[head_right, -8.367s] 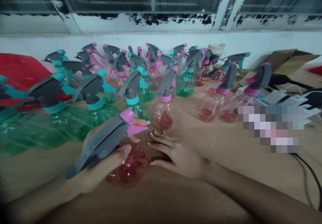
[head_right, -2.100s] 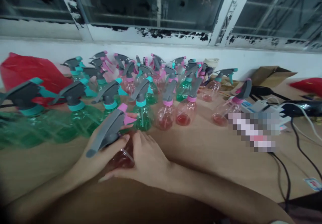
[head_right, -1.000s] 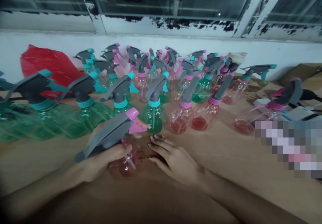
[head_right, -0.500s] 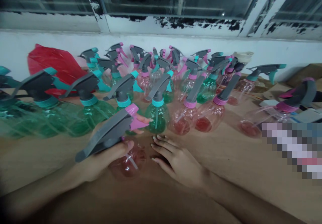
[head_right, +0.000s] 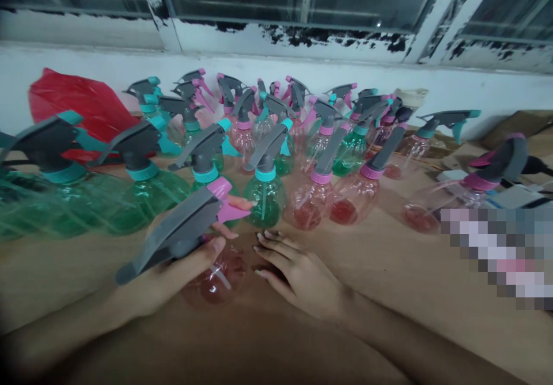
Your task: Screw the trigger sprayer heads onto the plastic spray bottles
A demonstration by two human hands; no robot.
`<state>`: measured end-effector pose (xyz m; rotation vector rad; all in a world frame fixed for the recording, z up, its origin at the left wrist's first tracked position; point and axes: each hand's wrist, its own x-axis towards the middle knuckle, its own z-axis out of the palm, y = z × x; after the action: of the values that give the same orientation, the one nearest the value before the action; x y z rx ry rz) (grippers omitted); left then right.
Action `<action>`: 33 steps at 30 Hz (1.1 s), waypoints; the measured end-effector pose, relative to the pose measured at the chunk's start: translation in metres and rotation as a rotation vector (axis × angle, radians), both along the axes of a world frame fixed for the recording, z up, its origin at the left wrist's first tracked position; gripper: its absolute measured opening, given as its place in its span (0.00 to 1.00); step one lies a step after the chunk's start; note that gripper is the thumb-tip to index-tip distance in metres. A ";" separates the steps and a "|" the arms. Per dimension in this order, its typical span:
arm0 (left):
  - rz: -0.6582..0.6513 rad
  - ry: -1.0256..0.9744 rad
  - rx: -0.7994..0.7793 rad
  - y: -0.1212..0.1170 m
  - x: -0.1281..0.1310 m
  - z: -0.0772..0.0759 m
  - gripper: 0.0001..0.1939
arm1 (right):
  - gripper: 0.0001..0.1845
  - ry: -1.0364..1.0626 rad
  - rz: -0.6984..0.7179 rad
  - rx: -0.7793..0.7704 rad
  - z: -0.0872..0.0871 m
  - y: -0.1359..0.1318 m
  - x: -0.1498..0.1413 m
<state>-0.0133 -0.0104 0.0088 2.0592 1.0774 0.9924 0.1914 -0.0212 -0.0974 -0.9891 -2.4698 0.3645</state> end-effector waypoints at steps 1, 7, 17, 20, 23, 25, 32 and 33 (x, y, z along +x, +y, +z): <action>-0.002 0.002 0.003 0.000 0.000 0.000 0.16 | 0.20 -0.002 0.001 -0.006 0.000 0.000 0.000; 0.003 0.002 -0.006 -0.001 0.000 0.000 0.13 | 0.20 -0.008 0.007 -0.020 -0.001 0.001 0.001; -0.018 0.017 0.050 -0.002 -0.001 0.000 0.08 | 0.20 -0.002 -0.004 -0.004 0.000 0.000 0.001; -0.016 0.008 0.046 -0.002 0.001 0.003 0.08 | 0.20 0.003 -0.002 0.006 -0.001 0.000 0.001; -0.015 -0.004 0.031 -0.002 0.002 0.006 0.09 | 0.20 0.005 -0.002 0.012 -0.003 0.000 0.001; -0.014 -0.013 0.010 -0.002 0.002 0.007 0.10 | 0.20 -0.001 -0.004 0.008 -0.004 0.001 0.001; -0.061 -0.015 0.016 0.001 -0.001 0.004 0.13 | 0.20 -0.006 -0.003 0.006 -0.004 0.001 0.001; -0.067 -0.013 0.022 0.002 -0.002 0.003 0.12 | 0.20 -0.004 -0.006 0.006 -0.004 0.001 0.001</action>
<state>-0.0149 -0.0085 0.0122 2.0892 0.9887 0.9868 0.1922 -0.0205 -0.1009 -0.9953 -2.4696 0.3531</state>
